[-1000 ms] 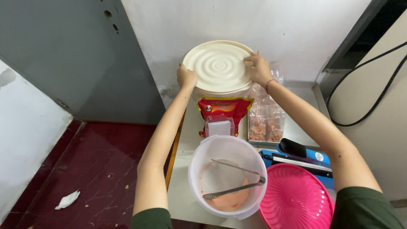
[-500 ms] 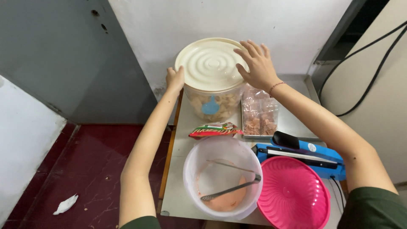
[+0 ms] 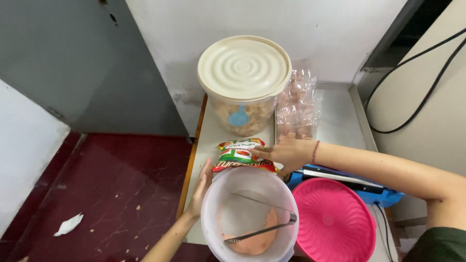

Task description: The person is scooping chips from a large plastic bin into a smaller bowl using a blue plastic scoop, then replaces the lid on the bin.

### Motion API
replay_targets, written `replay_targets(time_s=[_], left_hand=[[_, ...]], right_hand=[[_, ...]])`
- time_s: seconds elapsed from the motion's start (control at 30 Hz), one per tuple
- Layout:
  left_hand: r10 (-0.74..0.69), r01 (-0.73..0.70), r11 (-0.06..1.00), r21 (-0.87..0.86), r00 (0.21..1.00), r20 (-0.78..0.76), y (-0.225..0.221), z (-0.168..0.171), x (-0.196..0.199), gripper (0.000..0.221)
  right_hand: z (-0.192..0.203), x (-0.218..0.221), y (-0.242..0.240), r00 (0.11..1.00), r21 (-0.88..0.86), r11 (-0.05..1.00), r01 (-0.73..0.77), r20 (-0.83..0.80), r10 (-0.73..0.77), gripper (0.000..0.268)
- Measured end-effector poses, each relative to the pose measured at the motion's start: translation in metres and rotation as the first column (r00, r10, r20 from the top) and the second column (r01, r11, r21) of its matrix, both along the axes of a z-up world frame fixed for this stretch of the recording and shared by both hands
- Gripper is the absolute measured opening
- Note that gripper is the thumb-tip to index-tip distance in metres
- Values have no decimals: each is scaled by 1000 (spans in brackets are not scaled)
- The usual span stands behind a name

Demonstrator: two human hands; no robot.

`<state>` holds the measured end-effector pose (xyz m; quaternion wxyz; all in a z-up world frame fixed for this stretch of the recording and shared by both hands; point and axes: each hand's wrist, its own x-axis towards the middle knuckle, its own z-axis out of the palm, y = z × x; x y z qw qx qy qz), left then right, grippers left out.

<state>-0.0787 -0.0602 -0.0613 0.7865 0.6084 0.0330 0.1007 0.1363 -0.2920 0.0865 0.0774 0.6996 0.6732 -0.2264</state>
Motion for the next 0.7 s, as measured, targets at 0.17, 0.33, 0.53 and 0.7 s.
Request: replay_targets(time_s=[0.17, 0.33, 0.53, 0.7], left_hand=[[-69, 69, 998, -14, 998, 5, 2, -3, 7, 67], [-80, 80, 996, 31, 997, 8, -6, 10, 8, 64], [-78, 76, 989, 126, 997, 9, 0, 23, 20, 62], [-76, 66, 994, -86, 990, -116, 14, -37, 18, 66]], right_hand=[[-1, -5, 5, 980, -28, 1000, 7, 199, -1, 83], [-15, 5, 0, 994, 156, 983, 98, 21, -103, 49], [4, 23, 6, 924, 175, 925, 338, -248, -291, 37], [-19, 41, 2, 851, 150, 864, 481, -315, -419, 42]])
